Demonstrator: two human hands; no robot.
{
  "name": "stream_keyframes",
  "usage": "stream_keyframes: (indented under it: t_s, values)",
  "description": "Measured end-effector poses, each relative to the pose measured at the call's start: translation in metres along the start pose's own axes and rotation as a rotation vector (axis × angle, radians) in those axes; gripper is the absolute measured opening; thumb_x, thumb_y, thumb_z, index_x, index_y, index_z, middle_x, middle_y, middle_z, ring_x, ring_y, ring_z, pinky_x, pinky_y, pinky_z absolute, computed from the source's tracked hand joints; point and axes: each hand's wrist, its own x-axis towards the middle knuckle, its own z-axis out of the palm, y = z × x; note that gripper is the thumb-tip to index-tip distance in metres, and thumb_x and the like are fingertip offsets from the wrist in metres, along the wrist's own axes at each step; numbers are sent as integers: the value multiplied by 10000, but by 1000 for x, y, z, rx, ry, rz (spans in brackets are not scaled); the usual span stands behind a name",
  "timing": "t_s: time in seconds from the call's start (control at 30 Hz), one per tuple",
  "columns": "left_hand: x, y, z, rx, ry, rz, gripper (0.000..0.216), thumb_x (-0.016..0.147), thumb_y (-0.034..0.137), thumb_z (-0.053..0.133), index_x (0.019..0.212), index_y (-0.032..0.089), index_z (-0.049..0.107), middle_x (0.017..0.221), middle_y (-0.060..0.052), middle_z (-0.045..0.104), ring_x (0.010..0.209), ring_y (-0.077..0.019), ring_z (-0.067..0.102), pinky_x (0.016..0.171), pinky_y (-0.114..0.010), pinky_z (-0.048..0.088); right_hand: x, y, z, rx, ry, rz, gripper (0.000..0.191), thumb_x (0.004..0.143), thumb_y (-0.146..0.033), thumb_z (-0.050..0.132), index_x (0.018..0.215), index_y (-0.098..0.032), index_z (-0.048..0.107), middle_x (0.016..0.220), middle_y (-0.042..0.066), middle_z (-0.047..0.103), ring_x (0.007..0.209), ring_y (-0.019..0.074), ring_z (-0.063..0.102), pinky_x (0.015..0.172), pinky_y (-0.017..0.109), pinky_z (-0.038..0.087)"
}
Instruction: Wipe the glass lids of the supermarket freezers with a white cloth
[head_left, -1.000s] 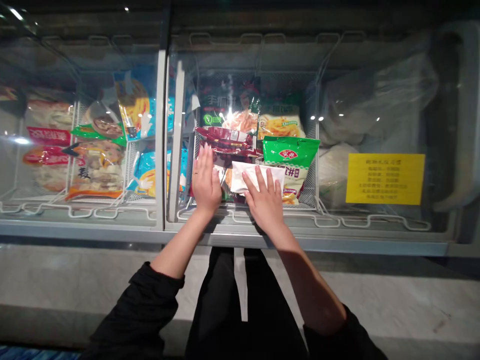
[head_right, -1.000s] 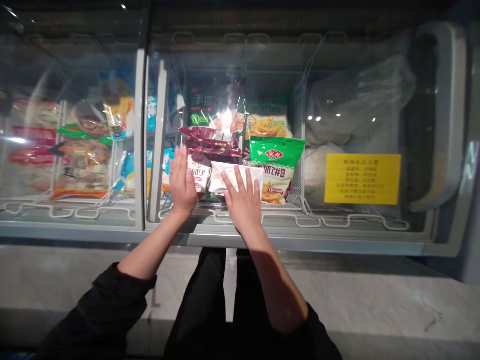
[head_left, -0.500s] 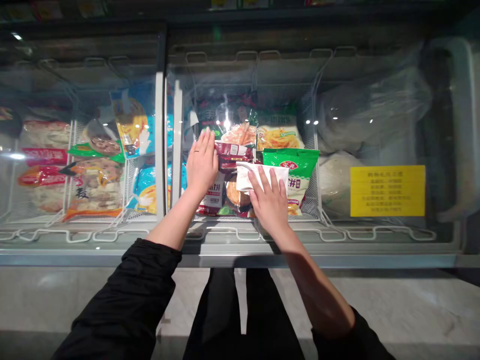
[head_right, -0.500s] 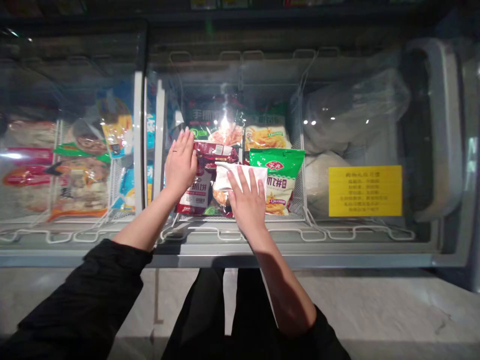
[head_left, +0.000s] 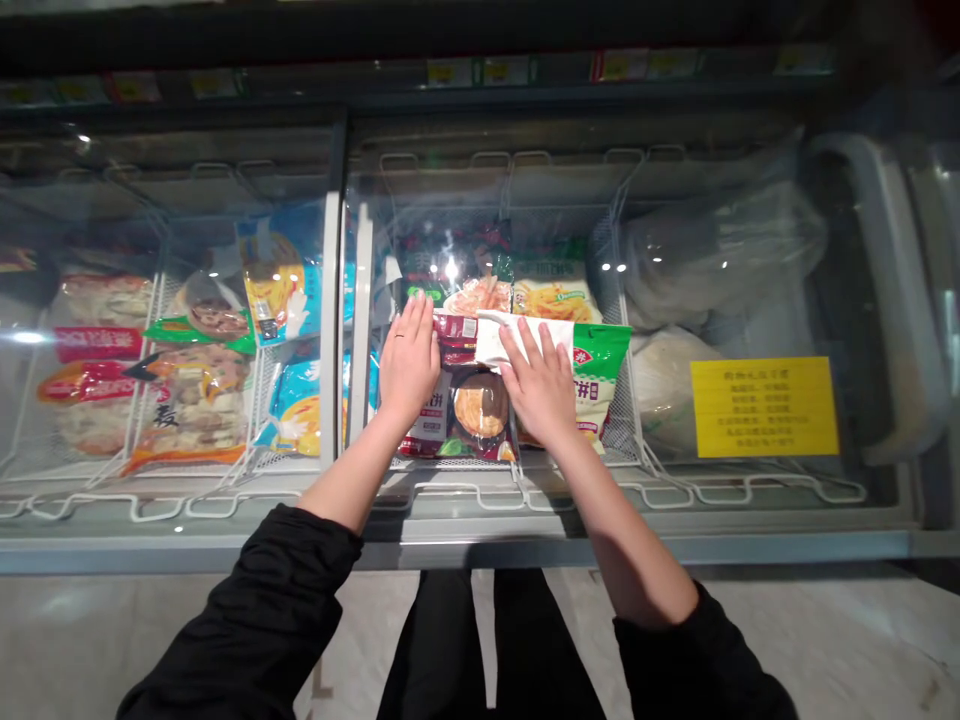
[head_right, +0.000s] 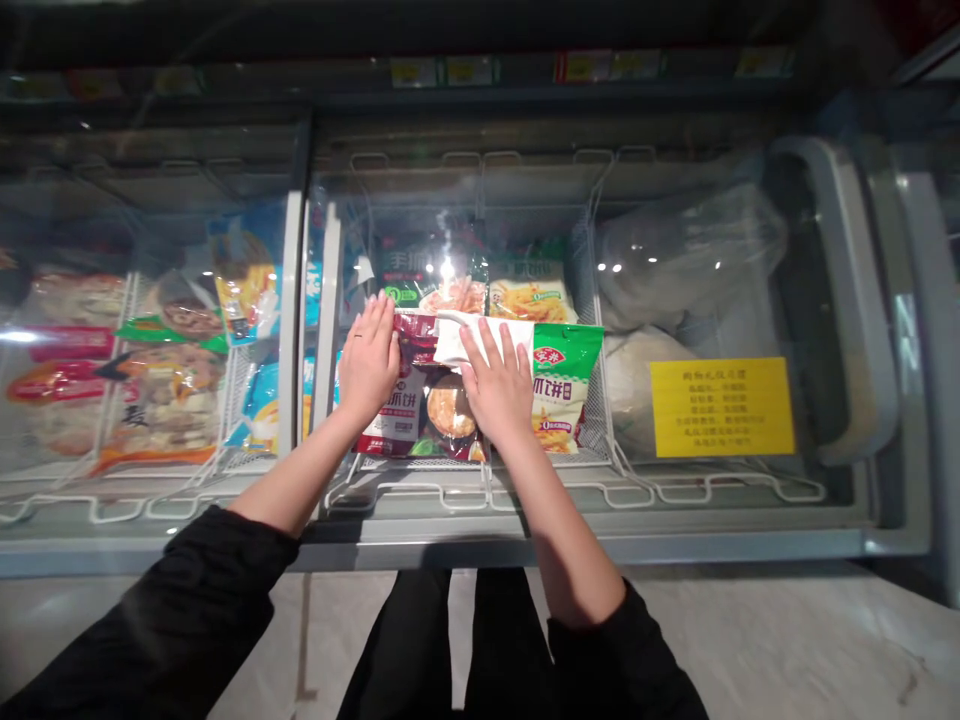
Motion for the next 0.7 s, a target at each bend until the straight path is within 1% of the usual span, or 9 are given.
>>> stream_keyframes:
  t_s: [0.07, 0.13, 0.27, 0.37, 0.4, 0.47, 0.6, 0.63, 0.7]
  values:
    - [0, 1, 0, 12, 0, 6, 584, 1090, 193, 352, 1663, 106, 423, 1727, -135, 422, 1631, -273, 361, 1352, -506, 319, -11, -8, 4, 16, 19, -13, 656, 1130, -349, 386, 1752, -395, 184, 1805, -20, 280, 1677, 336, 224, 1337, 644, 295]
    - [0, 1, 1, 27, -1, 9, 577, 1097, 197, 339, 1656, 82, 429, 1726, -147, 420, 1631, -279, 362, 1349, -503, 324, -2, -12, 6, 33, 23, -50, 642, 1129, -354, 388, 1745, -407, 214, 1800, -31, 289, 1677, 323, 232, 1340, 635, 292]
    - [0, 2, -1, 46, -12, 10, 583, 1087, 184, 350, 1657, 92, 427, 1727, -146, 417, 1629, -277, 366, 1342, -511, 336, 62, -1, -3, 45, -18, -99, 601, 1132, -383, 376, 1728, -388, 300, 1812, -40, 246, 1688, 299, 201, 1357, 608, 257]
    - [1, 2, -2, 56, -19, 11, 585, 1076, 171, 362, 1651, 88, 433, 1721, -148, 429, 1625, -278, 375, 1338, -502, 345, 98, 19, -15, 55, -41, -45, 594, 1136, -388, 361, 1727, -364, 308, 1820, -25, 221, 1690, 294, 189, 1358, 604, 239]
    - [1, 2, -3, 57, -18, 11, 583, 1078, 172, 361, 1650, 89, 435, 1718, -149, 433, 1622, -280, 380, 1337, -502, 348, 99, 25, -17, 56, -40, -24, 596, 1135, -385, 360, 1728, -354, 308, 1821, -18, 219, 1690, 296, 187, 1359, 602, 236]
    - [0, 2, -3, 58, -15, 10, 578, 1086, 178, 356, 1653, 97, 433, 1716, -150, 438, 1619, -286, 387, 1332, -513, 354, 86, 29, -17, 54, -23, 3, 601, 1132, -375, 360, 1729, -340, 310, 1819, -11, 227, 1690, 302, 188, 1359, 606, 237]
    - [-1, 2, -2, 56, -10, 16, 580, 1094, 181, 347, 1662, 96, 419, 1719, -150, 434, 1620, -297, 384, 1328, -523, 358, 47, 9, -8, 47, 1, -30, 603, 1122, -339, 367, 1723, -361, 325, 1804, -27, 274, 1687, 294, 203, 1352, 618, 262]
    - [-1, 2, -1, 54, -9, 16, 582, 1094, 181, 346, 1667, 100, 413, 1721, -148, 431, 1621, -295, 383, 1329, -521, 356, 46, 2, -7, 45, -1, -53, 601, 1121, -334, 373, 1720, -366, 332, 1800, -33, 284, 1687, 287, 208, 1354, 609, 265]
    - [-1, 2, 0, 54, -9, 13, 590, 1092, 176, 350, 1677, 117, 399, 1726, -142, 425, 1624, -288, 378, 1331, -520, 352, 58, -8, -7, 42, -11, -106, 595, 1120, -342, 390, 1713, -376, 346, 1796, -44, 294, 1684, 275, 219, 1360, 588, 263]
